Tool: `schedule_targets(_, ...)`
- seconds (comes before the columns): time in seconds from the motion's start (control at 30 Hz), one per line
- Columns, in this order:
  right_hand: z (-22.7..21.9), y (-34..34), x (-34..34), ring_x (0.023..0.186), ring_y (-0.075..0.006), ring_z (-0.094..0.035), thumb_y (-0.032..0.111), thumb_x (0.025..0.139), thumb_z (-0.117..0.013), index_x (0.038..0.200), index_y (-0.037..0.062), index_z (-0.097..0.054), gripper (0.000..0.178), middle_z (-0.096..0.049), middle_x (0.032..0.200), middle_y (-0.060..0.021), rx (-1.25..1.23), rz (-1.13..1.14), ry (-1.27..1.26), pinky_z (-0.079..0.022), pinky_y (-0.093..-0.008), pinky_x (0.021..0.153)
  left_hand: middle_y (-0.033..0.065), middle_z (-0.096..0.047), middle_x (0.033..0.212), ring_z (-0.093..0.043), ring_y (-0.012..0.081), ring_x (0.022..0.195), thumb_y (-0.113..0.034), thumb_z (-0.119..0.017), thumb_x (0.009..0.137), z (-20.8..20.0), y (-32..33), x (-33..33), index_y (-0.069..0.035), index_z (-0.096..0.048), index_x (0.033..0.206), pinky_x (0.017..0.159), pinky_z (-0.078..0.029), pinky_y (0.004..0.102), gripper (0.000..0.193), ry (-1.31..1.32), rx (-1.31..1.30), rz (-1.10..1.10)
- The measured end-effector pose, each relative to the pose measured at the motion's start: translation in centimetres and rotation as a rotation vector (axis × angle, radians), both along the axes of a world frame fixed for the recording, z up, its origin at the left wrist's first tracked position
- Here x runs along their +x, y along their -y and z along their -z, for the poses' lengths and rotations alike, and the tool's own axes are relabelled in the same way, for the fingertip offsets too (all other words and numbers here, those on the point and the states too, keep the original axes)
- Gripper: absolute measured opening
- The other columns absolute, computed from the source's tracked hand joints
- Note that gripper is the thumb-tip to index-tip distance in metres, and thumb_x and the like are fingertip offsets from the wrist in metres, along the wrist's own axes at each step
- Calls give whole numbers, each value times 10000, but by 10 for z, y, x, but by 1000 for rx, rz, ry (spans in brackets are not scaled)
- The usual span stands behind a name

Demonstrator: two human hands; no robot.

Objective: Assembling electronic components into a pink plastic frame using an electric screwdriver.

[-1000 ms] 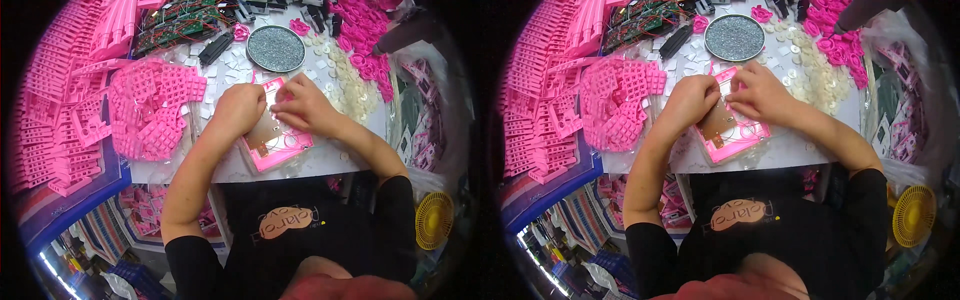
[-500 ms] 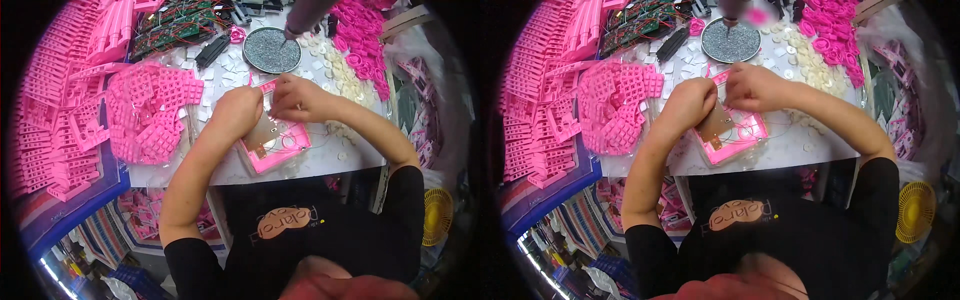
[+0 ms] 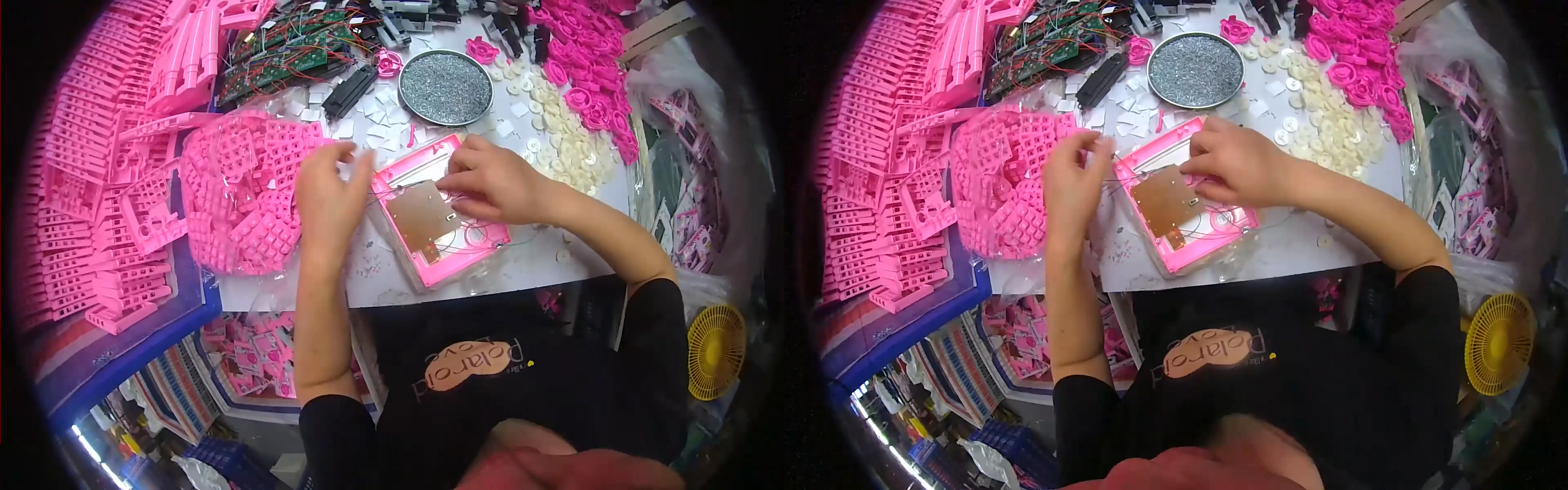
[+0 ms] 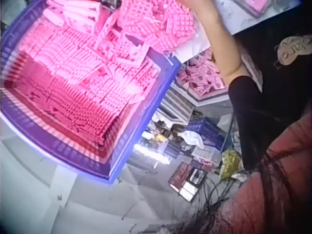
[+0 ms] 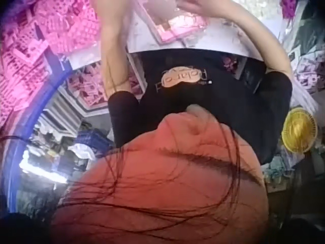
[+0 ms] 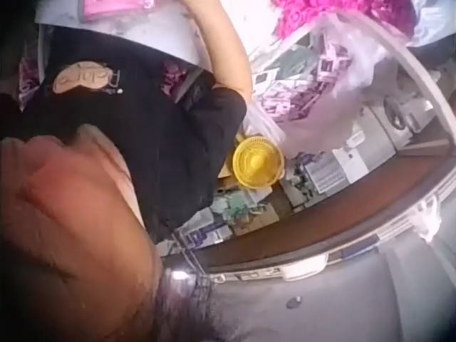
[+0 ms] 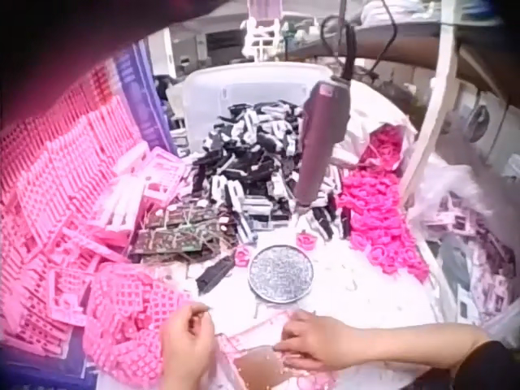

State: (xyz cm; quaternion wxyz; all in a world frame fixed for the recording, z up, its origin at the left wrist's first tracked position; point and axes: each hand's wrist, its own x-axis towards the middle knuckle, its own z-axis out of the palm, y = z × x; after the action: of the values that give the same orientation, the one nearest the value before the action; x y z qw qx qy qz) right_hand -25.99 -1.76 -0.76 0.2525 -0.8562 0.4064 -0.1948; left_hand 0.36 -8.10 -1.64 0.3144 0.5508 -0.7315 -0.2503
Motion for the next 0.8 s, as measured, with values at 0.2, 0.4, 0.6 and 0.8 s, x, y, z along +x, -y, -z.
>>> schedule_targets(0.2,-9,6,13,877,-299,-634,248,864,-703,965,47,-738,228,-644,867,-99,-64,160,67,-527,-412,752,113,-718,897,-653,303,889,-178,-753,837,5,-19,-6,-60,-744,898,799,-491,405,133,51,-264,180)
schedule_targets(0.4,-5,23,53,849,-333,-694,379,808,-757,960,101,-750,317,-716,883,-122,16,253,261,-542,-439,743,107,-735,923,-703,281,824,-146,-731,863,-6,-36,-31,-54,-655,1183,719,-537,371,342,-49,-79,189)
schedule_targets(0.6,-12,33,29,667,-389,-671,346,819,-726,748,84,-685,275,-674,691,-156,-75,227,27,-519,-494,590,67,-647,823,-607,140,747,-28,-672,906,-8,-38,-56,6,-440,1379,731,-489,268,528,-164,139,269)
schedule_targets(0.8,0,29,32,722,-371,-678,258,842,-709,807,60,-682,203,-680,740,-149,-122,198,157,-520,-488,635,66,-704,868,-614,83,743,-15,-633,951,5,-33,-35,36,-515,1303,663,-467,216,375,-385,268,331)
